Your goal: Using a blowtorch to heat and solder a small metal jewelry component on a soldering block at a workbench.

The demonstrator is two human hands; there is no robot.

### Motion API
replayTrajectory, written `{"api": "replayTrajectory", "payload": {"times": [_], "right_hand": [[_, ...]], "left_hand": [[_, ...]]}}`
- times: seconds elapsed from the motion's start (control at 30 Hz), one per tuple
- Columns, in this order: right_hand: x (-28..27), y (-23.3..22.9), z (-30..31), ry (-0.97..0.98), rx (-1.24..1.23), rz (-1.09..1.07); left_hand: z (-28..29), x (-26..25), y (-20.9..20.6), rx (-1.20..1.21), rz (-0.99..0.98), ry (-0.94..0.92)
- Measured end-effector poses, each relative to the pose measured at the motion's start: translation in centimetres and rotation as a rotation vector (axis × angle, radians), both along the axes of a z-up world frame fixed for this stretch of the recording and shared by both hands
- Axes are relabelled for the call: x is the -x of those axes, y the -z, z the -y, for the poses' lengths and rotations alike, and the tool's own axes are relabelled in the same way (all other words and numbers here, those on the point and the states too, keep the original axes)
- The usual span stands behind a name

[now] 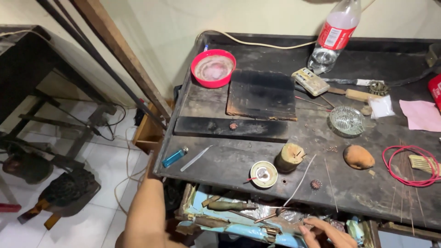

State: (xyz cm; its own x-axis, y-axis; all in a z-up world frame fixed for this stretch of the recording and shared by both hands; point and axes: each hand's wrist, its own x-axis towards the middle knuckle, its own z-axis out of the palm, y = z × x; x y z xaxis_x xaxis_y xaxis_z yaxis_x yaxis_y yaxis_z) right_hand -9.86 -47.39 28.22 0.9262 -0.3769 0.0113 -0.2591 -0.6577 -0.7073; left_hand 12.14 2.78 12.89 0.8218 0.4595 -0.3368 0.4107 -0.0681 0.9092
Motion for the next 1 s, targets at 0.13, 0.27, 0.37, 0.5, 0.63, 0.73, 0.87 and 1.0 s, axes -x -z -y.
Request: {"api": "replayTrajectory", "payload": {"times": [0.13,0.27,0.37,0.5,0.63,0.73,0.87,1.0], "right_hand": [[-0.2,-0.1,-0.6,0.044,-0.06,0.163],[0.0,2.7,0.8,-0.084,-0.227,0.293],[0.2,5.4,-1.4,-0.351,-0.342,0.325],[-1.2,-3.6,-10.7,-1.214,-0.713,-0.002],[-0.6,-5.7,-17.0,-1.361,-0.995,0.103],[-0.8,-1.5,-17.4,-0.936,-0.879,-0.206],[-1.1,2.4,-12.5,-0.628,-1.314,-0.214],[-0.4,2.6,-8.5,-0.582,-1.403,-0.19]], "left_hand": [[-0.5,1.2,-3.7,0.448,-0.022,-0.28],[-2.3,8.2,-10.3,-0.252,0.381,-0.427],[5.5,17.7,-19.1,-0.242,0.493,-0.574],[15.5,26.1,-19.5,0.215,0.637,-0.488],[20.9,25.6,-17.6,0.298,0.605,-0.44],[19.7,21.6,-22.1,-0.44,0.642,0.148],[14.9,15.3,-19.3,-1.011,0.572,0.286],[10.9,11.5,-14.5,-1.196,0.194,0.349]]}}
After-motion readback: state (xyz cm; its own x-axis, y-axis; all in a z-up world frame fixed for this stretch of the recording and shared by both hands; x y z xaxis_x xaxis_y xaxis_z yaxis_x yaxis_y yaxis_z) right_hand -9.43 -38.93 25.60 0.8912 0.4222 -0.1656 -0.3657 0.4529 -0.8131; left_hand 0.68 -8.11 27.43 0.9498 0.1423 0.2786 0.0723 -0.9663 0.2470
